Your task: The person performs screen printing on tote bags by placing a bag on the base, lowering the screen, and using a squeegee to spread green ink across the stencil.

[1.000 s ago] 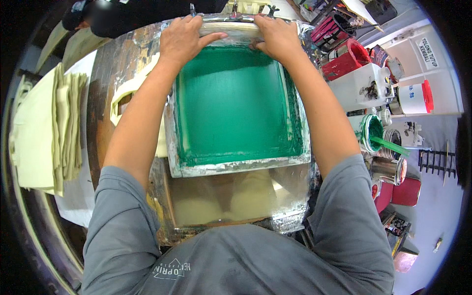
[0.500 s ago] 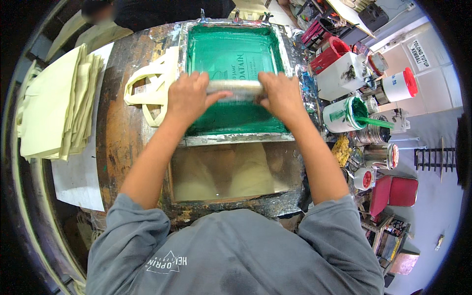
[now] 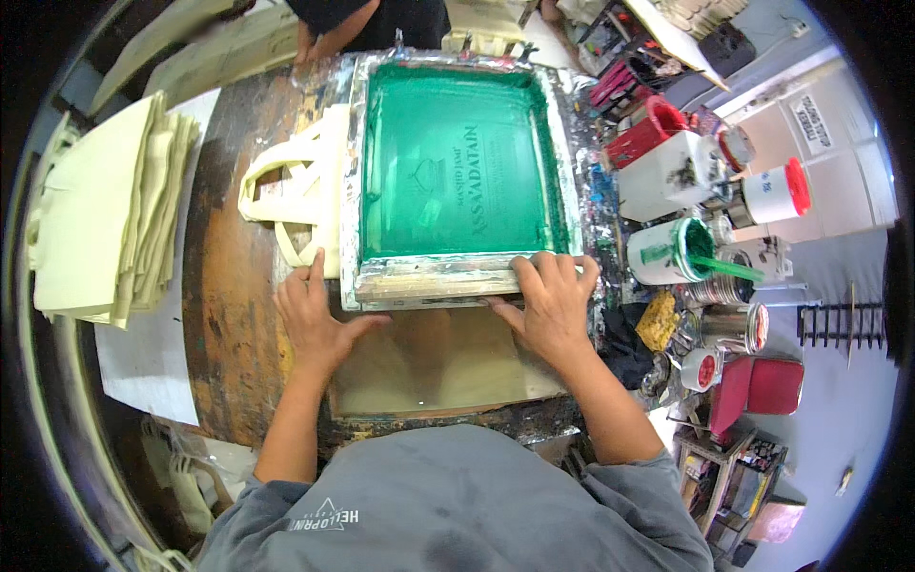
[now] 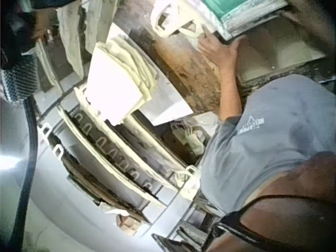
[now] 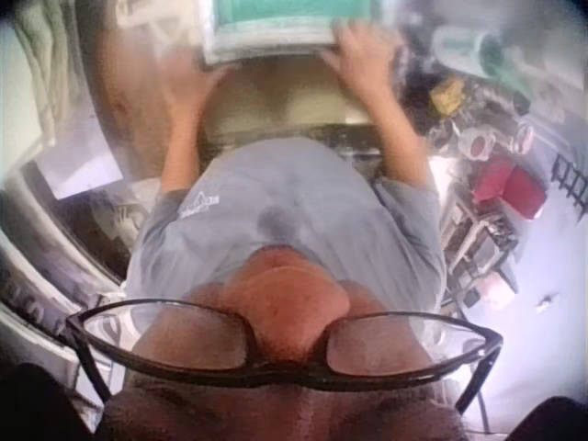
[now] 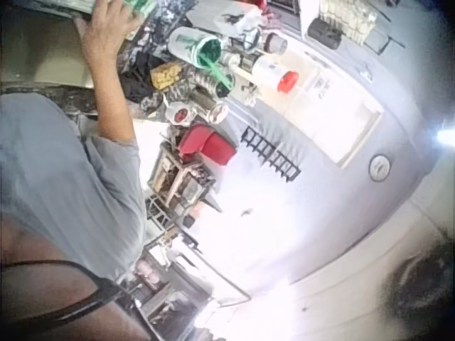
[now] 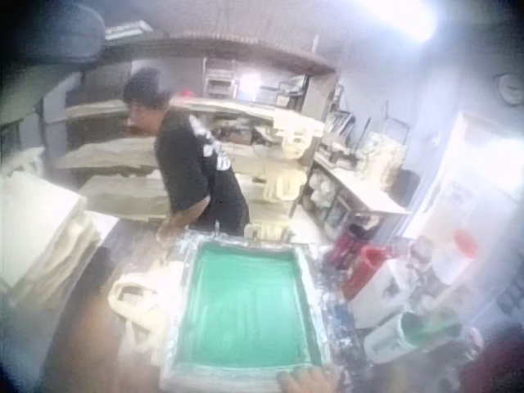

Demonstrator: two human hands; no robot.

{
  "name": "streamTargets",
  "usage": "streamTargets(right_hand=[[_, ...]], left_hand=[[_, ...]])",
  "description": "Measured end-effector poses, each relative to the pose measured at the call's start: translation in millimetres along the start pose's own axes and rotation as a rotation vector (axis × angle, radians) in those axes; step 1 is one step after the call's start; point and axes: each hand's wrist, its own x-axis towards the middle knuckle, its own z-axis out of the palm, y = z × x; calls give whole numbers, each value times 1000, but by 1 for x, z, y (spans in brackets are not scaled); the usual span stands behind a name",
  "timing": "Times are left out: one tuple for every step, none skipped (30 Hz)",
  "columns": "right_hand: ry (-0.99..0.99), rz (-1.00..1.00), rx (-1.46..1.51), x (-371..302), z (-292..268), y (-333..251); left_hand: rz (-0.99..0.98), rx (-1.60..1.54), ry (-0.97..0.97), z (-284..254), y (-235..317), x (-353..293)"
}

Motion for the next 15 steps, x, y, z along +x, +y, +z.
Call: streamTargets(right_hand=[[-6, 17, 20, -2, 1, -1], [-3, 38, 39, -1, 1, 0], [4, 35, 51, 4, -1, 1], [9, 32, 62, 9, -6, 2], [24, 15, 76, 15, -14, 2], [59, -21, 38, 20, -23, 3], [84, -22, 17, 25, -33, 3], [121, -32, -6, 28, -44, 3], [189, -56, -26, 31, -55, 3], [251, -56, -57, 37, -65, 4], [365, -83, -83, 47, -71, 6], [516, -124, -176, 64, -77, 12], [598, -117, -182, 78, -86, 17], [532, -108, -192, 87, -102, 24], [589, -133, -179, 102, -113, 29]], left_hand=[[-120, 21, -66, 4, -11, -9], [-119, 59, -208, 7, -19, -16], [-90, 51, -162, 8, -25, -19], [-51, 50, -112, 8, -26, -20], [-20, 51, -72, 6, -23, -19], [-73, -56, -81, 3, -17, -15], [-132, -160, -90, -2, -8, -10], [-140, -295, -53, -8, 3, -4], [-217, -377, 2, -15, 14, 4], [-242, -486, 102, -20, 25, 13], [-227, -618, 236, -24, 34, 24], [-214, -809, 322, -26, 40, 39], [-238, -935, 342, -27, 44, 52], [-220, -1077, 388, -27, 45, 65], [-172, -960, 299, -32, 39, 73]])
